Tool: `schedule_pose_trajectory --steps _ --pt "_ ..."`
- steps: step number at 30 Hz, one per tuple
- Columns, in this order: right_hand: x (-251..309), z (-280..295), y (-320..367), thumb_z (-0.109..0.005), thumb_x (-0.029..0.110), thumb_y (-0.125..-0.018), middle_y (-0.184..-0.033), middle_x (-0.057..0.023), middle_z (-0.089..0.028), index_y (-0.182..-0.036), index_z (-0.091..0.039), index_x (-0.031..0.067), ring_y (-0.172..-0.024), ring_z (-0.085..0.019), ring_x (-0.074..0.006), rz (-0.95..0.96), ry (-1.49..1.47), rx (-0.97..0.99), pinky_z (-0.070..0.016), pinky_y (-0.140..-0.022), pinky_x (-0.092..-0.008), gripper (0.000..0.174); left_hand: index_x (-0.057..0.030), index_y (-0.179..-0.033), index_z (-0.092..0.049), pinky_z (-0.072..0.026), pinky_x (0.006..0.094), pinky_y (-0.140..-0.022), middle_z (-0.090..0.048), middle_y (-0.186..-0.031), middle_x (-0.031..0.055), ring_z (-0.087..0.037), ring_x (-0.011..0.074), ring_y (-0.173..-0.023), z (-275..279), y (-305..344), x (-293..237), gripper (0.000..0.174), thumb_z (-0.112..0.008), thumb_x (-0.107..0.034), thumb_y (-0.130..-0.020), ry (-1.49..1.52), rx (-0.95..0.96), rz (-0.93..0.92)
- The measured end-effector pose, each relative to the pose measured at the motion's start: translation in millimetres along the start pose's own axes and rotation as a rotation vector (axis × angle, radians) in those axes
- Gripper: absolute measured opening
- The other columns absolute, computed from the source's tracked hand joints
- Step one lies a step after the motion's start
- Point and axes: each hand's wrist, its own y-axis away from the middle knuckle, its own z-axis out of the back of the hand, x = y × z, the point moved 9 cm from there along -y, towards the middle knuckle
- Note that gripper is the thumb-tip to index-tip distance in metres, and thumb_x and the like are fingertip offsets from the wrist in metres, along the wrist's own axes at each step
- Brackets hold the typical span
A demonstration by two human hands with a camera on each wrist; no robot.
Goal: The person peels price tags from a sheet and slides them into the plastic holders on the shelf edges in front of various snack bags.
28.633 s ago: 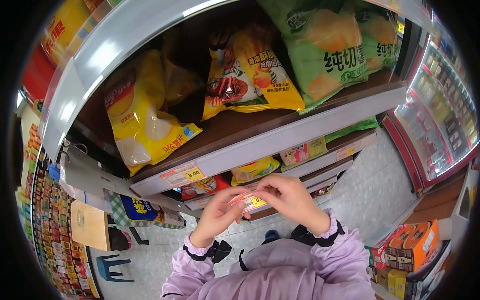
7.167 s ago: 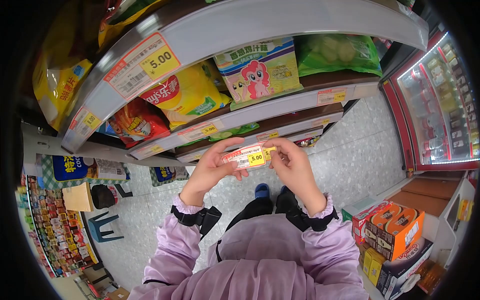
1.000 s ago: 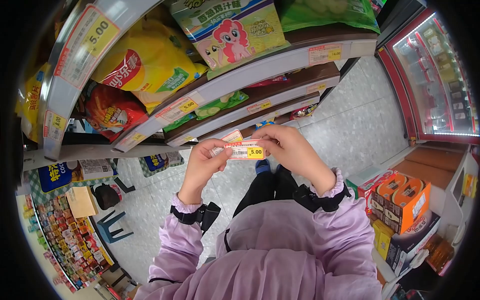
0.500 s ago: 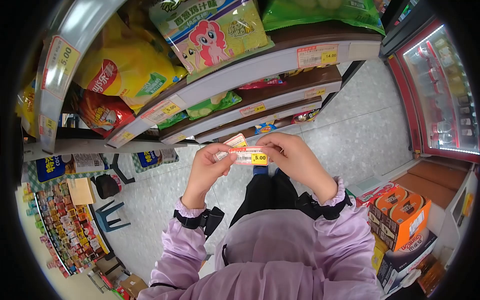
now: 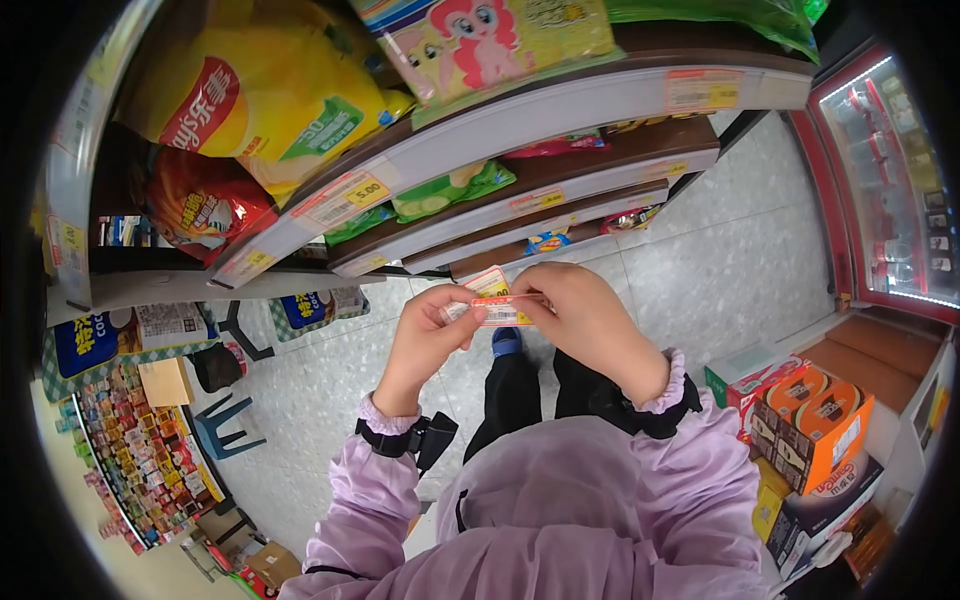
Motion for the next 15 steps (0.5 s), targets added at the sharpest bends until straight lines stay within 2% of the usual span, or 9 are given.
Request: schedule_pose_trajectory --steps 2,5,7,9,10,12,15 --pt "-4 -18 -7 -0.062 0.006 -0.079 -0.084 -0.0089 -0.059 -0.090 -0.061 0.0014 -0.074 -0.059 -0.0181 -0.024 -0.006 0.021 -0.0471 -0.060 -0.0267 0.012 -0.0033 -0.093 -0.061 -0.0382 0.0164 -0.047 -0.059 -0.077 -0.0011 -0.049 0.0018 -0.054 13 2 5 0.013 -0.065 -0.011 -0.083 -0.044 0.016 0.019" --pt "3 -34 -16 -0.061 0.002 -0.079 -0.092 -0.0099 -0.059 -0.090 -0.060 0.0003 -0.079 -0.060 -0.0191 0.055 -0.133 -0.078 -0.0488 -0.065 -0.0272 0.011 -0.0034 -0.098 -0.061 -0.0394 0.0171 -0.050 -0.059 -0.077 -0.0004 -0.049 0.0034 -0.057 28 10 -3 0.016 -0.062 -0.013 -0.086 -0.046 0.068 -0.019" --pt "0 -53 -22 -0.059 0.000 -0.080 -0.099 -0.0106 -0.059 -0.090 -0.059 -0.0009 -0.083 -0.060 -0.0188 0.002 -0.171 0.017 -0.0494 -0.070 -0.0273 0.009 -0.0031 -0.101 -0.061 -0.0404 0.0177 -0.052 -0.059 -0.078 0.0001 -0.050 0.0042 -0.059 44 15 -3 0.018 -0.059 -0.014 -0.087 -0.010 0.096 -0.002" --pt "8 -63 -26 -0.058 0.001 -0.080 -0.097 -0.0114 -0.059 -0.088 -0.058 -0.0007 -0.080 -0.059 -0.0212 0.029 -0.234 -0.019 -0.0483 -0.069 -0.0283 0.008 -0.0022 -0.107 -0.060 -0.0419 0.0196 -0.056 -0.060 -0.083 0.0025 -0.051 0.0063 -0.061 61 19 3 0.022 -0.052 -0.016 -0.092 0.014 0.153 0.034" --pt "12 -67 -27 -0.057 0.002 -0.080 -0.094 -0.0122 -0.059 -0.087 -0.057 -0.0005 -0.078 -0.058 -0.0236 0.063 -0.288 -0.056 -0.0472 -0.069 -0.0294 0.008 -0.0022 -0.107 -0.060 -0.0419 0.0196 -0.056 -0.060 -0.083 0.0025 -0.051 0.0063 -0.061 67 22 5 0.022 -0.052 -0.016 -0.092 0.013 0.154 0.045" --pt "18 -79 -30 -0.058 0.005 -0.081 -0.092 -0.0119 -0.061 -0.087 -0.057 -0.0007 -0.077 -0.059 -0.0221 0.081 -0.344 -0.059 -0.0471 -0.068 -0.0292 0.008 -0.0021 -0.108 -0.060 -0.0408 0.0199 -0.055 -0.060 -0.087 0.0038 -0.051 0.0063 -0.062 78 25 -2 0.022 -0.050 -0.014 -0.093 0.001 0.132 0.019" --pt "25 -95 -34 -0.059 0.006 -0.080 -0.084 -0.0120 -0.061 -0.086 -0.058 -0.0005 -0.072 -0.058 -0.0220 0.061 -0.349 -0.014 -0.0461 -0.064 -0.0301 0.009 -0.0035 -0.118 -0.053 -0.0416 0.0194 -0.057 -0.060 -0.091 0.0049 -0.054 0.0065 -0.067 84 32 1 0.026 -0.044 -0.007 -0.093 -0.038 0.172 -0.014"
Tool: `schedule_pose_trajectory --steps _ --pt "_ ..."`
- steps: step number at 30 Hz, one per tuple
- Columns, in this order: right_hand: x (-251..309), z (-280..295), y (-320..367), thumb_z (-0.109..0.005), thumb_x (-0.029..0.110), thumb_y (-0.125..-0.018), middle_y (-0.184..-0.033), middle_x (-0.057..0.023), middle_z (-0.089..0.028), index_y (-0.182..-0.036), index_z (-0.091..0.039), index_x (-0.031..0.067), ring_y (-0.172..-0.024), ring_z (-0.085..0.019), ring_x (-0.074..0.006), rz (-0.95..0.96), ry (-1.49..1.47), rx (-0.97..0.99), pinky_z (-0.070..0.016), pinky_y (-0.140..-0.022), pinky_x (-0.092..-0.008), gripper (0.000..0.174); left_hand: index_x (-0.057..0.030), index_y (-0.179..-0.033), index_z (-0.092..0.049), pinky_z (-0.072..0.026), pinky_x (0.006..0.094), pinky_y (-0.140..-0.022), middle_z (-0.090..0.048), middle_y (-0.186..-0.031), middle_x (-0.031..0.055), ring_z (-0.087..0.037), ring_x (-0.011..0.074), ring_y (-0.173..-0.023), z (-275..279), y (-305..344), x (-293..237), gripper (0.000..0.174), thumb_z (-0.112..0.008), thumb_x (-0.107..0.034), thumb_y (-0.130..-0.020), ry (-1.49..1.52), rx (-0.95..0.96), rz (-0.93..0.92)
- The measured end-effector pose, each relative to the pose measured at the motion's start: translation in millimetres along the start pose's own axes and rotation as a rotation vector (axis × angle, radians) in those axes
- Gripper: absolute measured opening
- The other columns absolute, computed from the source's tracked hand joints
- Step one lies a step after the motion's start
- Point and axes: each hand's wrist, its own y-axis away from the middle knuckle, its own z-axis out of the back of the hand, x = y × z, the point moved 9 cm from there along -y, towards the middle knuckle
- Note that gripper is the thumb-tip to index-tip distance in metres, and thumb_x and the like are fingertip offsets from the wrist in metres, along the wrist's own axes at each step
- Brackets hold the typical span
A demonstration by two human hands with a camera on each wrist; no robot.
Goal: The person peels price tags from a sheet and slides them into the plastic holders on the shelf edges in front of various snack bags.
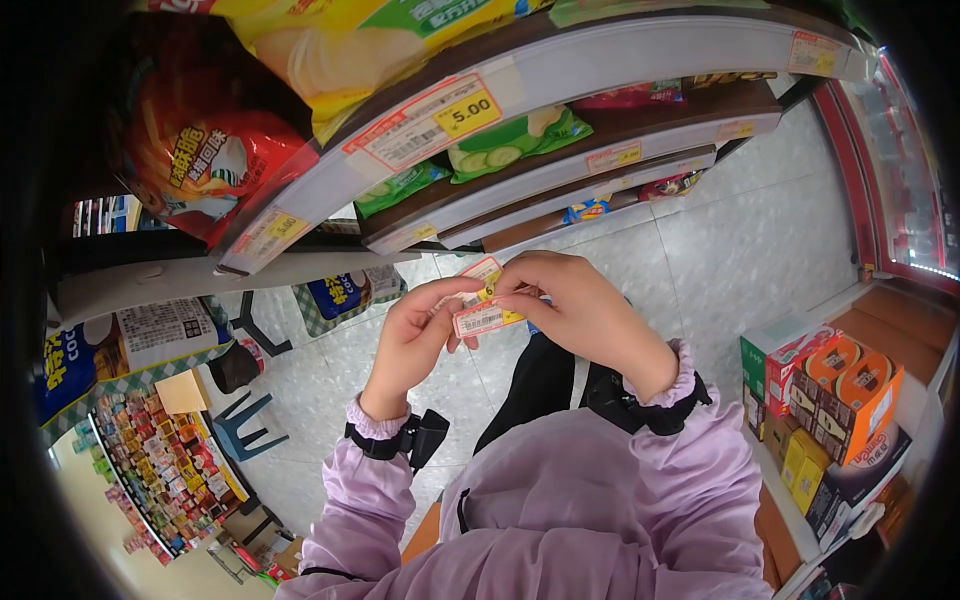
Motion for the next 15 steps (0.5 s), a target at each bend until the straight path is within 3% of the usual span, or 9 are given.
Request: schedule_pose_trajectory --steps 5,8,10,15 --pt "-9 -20 -3 -0.061 0.007 -0.079 -0.073 -0.0122 -0.058 -0.085 -0.058 0.0002 -0.064 -0.057 -0.0238 -0.051 0.085 0.004 -0.0441 -0.059 -0.0316 0.009 -0.0056 -0.131 -0.038 -0.0433 0.0195 -0.062 -0.060 -0.096 0.0058 -0.057 0.0082 -0.078 13 6 4 0.041 -0.042 0.001 -0.091 0.107 -0.040 -0.029" --pt "-9 -31 -5 -0.061 0.008 -0.078 -0.072 -0.0125 -0.058 -0.083 -0.058 -0.0001 -0.065 -0.057 -0.0257 -0.027 0.106 -0.001 -0.0439 -0.058 -0.0324 0.010 -0.0058 -0.135 -0.031 -0.0446 0.0206 -0.065 -0.059 -0.100 0.0072 -0.057 0.0098 -0.084 25 6 11 0.050 -0.044 0.006 -0.088 -0.079 0.110 -0.062" --pt "-8 -39 -9 -0.061 0.008 -0.078 -0.072 -0.0127 -0.059 -0.082 -0.058 -0.0002 -0.065 -0.057 -0.0267 -0.022 0.132 0.025 -0.0438 -0.058 -0.0328 0.010 -0.0052 -0.135 -0.029 -0.0481 0.0238 -0.070 -0.055 -0.109 0.0094 -0.058 0.0113 -0.089 23 7 15 0.054 -0.045 0.009 -0.085 -0.054 0.259 -0.001" --pt "-1 -49 -16 -0.061 0.010 -0.079 -0.072 -0.0131 -0.059 -0.080 -0.057 -0.0001 -0.065 -0.057 -0.0287 -0.006 0.149 0.061 -0.0437 -0.058 -0.0341 0.010 -0.0070 -0.139 -0.023 -0.0518 0.0294 -0.075 -0.049 -0.118 0.0118 -0.059 0.0136 -0.090 16 6 4 0.061 -0.045 0.010 -0.084 0.145 0.397 0.061"
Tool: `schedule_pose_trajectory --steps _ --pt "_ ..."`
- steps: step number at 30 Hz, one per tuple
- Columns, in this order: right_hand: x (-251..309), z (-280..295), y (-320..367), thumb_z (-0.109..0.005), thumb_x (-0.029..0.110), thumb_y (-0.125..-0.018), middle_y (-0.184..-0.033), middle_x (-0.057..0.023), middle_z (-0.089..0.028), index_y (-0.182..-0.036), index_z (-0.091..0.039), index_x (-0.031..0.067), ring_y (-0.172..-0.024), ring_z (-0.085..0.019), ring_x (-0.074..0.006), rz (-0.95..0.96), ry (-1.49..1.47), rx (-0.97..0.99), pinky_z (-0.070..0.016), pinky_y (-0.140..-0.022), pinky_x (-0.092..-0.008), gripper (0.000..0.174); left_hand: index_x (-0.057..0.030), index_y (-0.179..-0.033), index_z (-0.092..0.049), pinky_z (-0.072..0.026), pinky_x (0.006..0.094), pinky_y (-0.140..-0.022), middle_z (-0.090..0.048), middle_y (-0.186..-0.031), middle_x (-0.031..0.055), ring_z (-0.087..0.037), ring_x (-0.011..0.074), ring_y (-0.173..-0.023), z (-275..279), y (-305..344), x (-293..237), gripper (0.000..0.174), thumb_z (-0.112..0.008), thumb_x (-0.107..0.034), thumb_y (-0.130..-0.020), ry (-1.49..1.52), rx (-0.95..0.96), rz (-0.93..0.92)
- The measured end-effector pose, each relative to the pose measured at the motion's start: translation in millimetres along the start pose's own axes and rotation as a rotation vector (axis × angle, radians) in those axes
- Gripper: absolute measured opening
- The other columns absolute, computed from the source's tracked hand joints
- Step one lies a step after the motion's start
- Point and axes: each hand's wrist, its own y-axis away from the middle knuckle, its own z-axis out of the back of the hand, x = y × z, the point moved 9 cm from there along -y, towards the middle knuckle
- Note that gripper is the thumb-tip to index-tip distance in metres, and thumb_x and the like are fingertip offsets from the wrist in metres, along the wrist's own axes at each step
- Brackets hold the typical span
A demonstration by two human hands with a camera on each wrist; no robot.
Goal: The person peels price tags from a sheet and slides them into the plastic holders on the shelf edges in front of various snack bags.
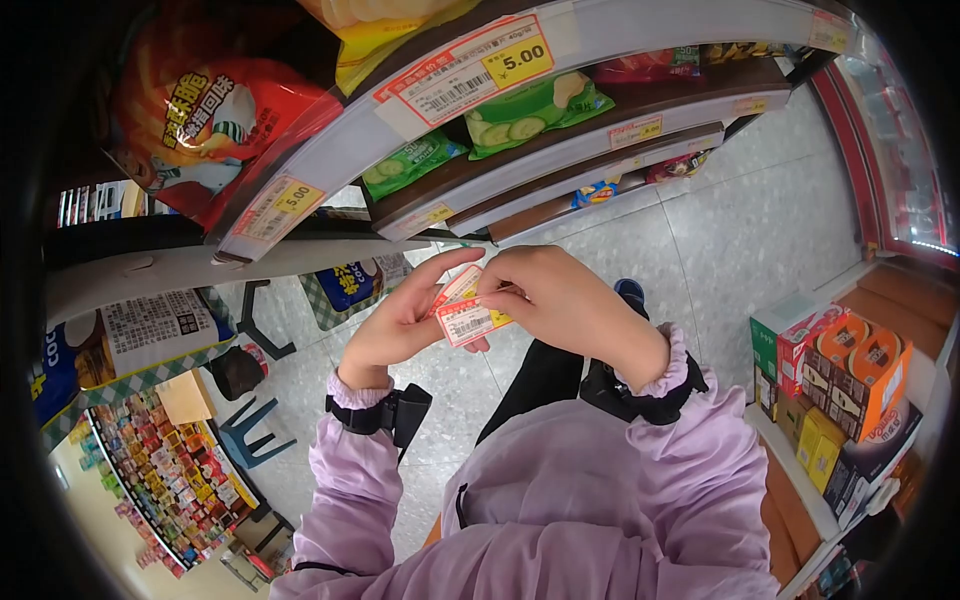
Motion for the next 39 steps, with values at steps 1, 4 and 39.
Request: schedule_pose_trajectory --steps 1,4,39 --pt "0 -1 -1 -0.061 0.009 -0.078 -0.071 -0.0132 -0.059 -0.080 -0.058 -0.0001 -0.065 -0.057 -0.0288 -0.014 -0.002 0.008 -0.0438 -0.058 -0.0342 0.010 -0.0082 -0.140 -0.021 -0.0529 0.0308 -0.075 -0.048 -0.120 0.0122 -0.059 0.0148 -0.089 -3 1 1 0.064 -0.045 0.010 -0.083 0.028 0.053 0.046" --pt "4 -1 -1 -0.060 0.009 -0.078 -0.071 -0.0134 -0.059 -0.079 -0.058 -0.0001 -0.064 -0.057 -0.0288 -0.028 -0.001 0.012 -0.0440 -0.058 -0.0341 0.009 -0.0112 -0.142 -0.017 -0.0539 0.0313 -0.070 -0.049 -0.117 0.0121 -0.061 0.0168 -0.084 -7 3 1 0.068 -0.044 0.010 -0.084 0.070 0.092 0.118" --pt "-34 -17 -22 -0.061 0.016 -0.076 -0.072 -0.0114 -0.062 -0.078 -0.062 0.0031 -0.069 -0.059 -0.0289 0.001 0.384 -0.002 -0.0449 -0.061 -0.0368 0.013 0.0002 -0.089 -0.065 -0.0418 0.0194 -0.053 -0.063 -0.080 0.0038 -0.053 0.0047 -0.063 54 4 25 0.014 -0.068 -0.008 -0.079 -0.613 -0.492 -0.003"
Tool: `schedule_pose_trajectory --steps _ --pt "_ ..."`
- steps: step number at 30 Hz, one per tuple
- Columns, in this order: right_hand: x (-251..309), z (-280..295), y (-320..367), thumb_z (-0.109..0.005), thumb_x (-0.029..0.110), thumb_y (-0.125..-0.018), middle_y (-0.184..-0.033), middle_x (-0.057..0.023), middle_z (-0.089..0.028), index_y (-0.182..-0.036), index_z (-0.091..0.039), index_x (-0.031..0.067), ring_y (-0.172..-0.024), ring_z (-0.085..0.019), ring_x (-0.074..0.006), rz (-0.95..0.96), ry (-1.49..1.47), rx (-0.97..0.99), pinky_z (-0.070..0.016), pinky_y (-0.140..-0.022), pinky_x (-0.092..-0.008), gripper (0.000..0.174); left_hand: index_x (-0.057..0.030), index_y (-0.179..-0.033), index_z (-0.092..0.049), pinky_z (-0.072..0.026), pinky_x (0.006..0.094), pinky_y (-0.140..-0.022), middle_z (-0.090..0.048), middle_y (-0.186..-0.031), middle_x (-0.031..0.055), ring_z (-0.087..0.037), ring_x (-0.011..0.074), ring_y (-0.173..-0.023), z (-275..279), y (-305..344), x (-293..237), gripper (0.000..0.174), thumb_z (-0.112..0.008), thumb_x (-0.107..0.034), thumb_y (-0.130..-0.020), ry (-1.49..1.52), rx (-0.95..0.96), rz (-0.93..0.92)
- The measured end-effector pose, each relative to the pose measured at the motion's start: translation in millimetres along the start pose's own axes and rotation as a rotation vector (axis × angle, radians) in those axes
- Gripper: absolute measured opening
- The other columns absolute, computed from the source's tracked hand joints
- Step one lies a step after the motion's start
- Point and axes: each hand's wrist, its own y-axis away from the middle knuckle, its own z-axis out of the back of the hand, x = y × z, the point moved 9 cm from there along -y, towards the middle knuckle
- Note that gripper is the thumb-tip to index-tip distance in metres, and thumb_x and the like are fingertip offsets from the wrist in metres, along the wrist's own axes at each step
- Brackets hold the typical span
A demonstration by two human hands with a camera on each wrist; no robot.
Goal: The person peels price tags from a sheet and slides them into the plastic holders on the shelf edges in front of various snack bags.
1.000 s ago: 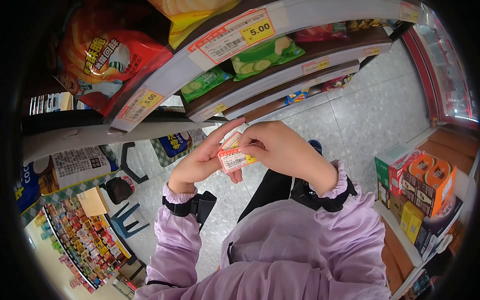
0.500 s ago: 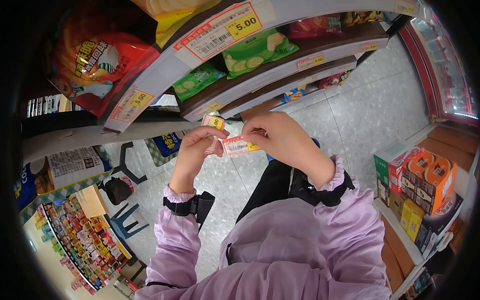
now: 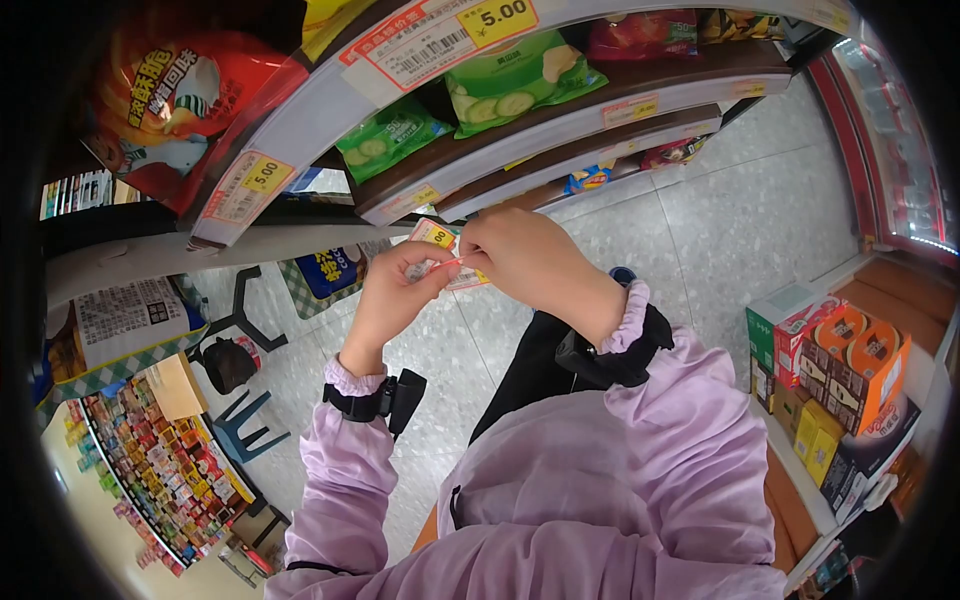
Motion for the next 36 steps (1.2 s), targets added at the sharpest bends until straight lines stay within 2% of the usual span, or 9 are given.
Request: schedule_pose_trajectory --steps 2,4,8,10,13,17,19,23,36 --pt "-2 -2 -3 -0.059 0.015 -0.077 -0.072 -0.0115 -0.061 -0.078 -0.062 0.0032 -0.070 -0.059 -0.0293 -0.047 -0.043 0.014 -0.0448 -0.061 -0.0371 0.012 0.0001 -0.089 -0.065 -0.0422 0.0194 -0.053 -0.063 -0.080 0.0038 -0.053 0.0050 -0.062 4 1 4 0.014 -0.068 -0.008 -0.079 -0.008 -0.013 0.006" --pt "-6 -5 -3 -0.059 0.014 -0.077 -0.072 -0.0116 -0.061 -0.078 -0.062 0.0034 -0.069 -0.059 -0.0298 -0.055 -0.034 0.009 -0.0448 -0.060 -0.0373 0.011 -0.0005 -0.090 -0.063 -0.0473 0.0244 -0.063 -0.062 -0.083 0.0086 -0.058 0.0126 -0.074 10 4 12 0.014 -0.066 -0.010 -0.080 -0.002 -0.049 0.056" --pt "-9 -13 -8 -0.058 0.012 -0.076 -0.072 -0.0123 -0.060 -0.078 -0.061 0.0040 -0.068 -0.058 -0.0313 -0.019 0.015 -0.017 -0.0448 -0.059 -0.0377 0.009 -0.0024 -0.088 -0.064 -0.0472 0.0268 -0.060 -0.062 -0.083 0.0092 -0.059 0.0163 -0.069 21 5 11 0.013 -0.067 -0.010 -0.078 -0.064 -0.083 0.007" --pt "-8 -20 -15 -0.058 0.014 -0.076 -0.072 -0.0119 -0.060 -0.076 -0.061 0.0044 -0.070 -0.058 -0.0316 -0.019 0.013 -0.010 -0.0445 -0.059 -0.0395 0.010 -0.0049 -0.086 -0.065 -0.0465 0.0311 -0.058 -0.062 -0.081 0.0099 -0.059 0.0222 -0.064 25 2 5 0.012 -0.066 -0.012 -0.075 -0.345 -0.042 -0.010" --pt "-5 -24 -27 -0.058 0.015 -0.076 -0.073 -0.0117 -0.060 -0.074 -0.061 0.0049 -0.072 -0.058 -0.0319 -0.008 0.019 -0.009 -0.0444 -0.060 -0.0411 0.010 -0.0031 -0.086 -0.066 -0.0416 0.0273 -0.049 -0.063 -0.078 0.0109 -0.053 0.0162 -0.053 35 -3 -14 0.014 -0.069 -0.010 -0.074 -0.478 -0.114 -0.129" --pt "-10 -19 -39 -0.059 0.011 -0.076 -0.075 -0.0131 -0.060 -0.077 -0.061 0.0050 -0.074 -0.059 -0.0316 -0.012 -0.151 -0.114 -0.0449 -0.063 -0.0406 0.007 -0.0030 -0.085 -0.066 -0.0413 0.0294 -0.049 -0.061 -0.077 0.0122 -0.052 0.0196 -0.052 43 -9 -16 0.012 -0.067 -0.010 -0.075 -0.528 -0.191 -0.190" --pt "-15 -9 -43 -0.059 0.009 -0.076 -0.077 -0.0135 -0.060 -0.079 -0.062 0.0048 -0.075 -0.059 -0.0316 -0.013 -0.139 -0.200 -0.0453 -0.064 -0.0404 0.006 -0.0059 -0.081 -0.064 -0.0459 0.0378 -0.057 -0.060 -0.079 0.0122 -0.059 0.0307 -0.068 55 -10 -10 0.009 -0.062 -0.013 -0.076 -0.556 -0.291 -0.141" --pt "-19 6 -45 -0.059 0.003 -0.073 -0.084 -0.0134 -0.059 -0.088 -0.062 0.0039 -0.080 -0.058 -0.0319 0.076 0.099 -0.385 -0.0463 -0.068 -0.0399 0.015 -0.0060 -0.081 -0.063 -0.0461 0.0385 -0.057 -0.060 -0.078 0.0119 -0.059 0.0306 -0.069 65 -14 -10 0.008 -0.062 -0.013 -0.077 -0.592 -0.422 -0.133" --pt "1 -12 -55 -0.053 -0.001 -0.073 -0.095 -0.0104 -0.053 -0.101 -0.059 0.0027 -0.086 -0.057 -0.0279 0.139 0.353 -0.293 -0.0482 -0.070 -0.0371 0.029 -0.0061 -0.084 -0.065 -0.0474 0.0363 -0.060 -0.062 -0.081 0.0113 -0.060 0.0304 -0.073 74 -19 -25 0.009 -0.063 -0.012 -0.077 -0.757 -0.554 -0.193"
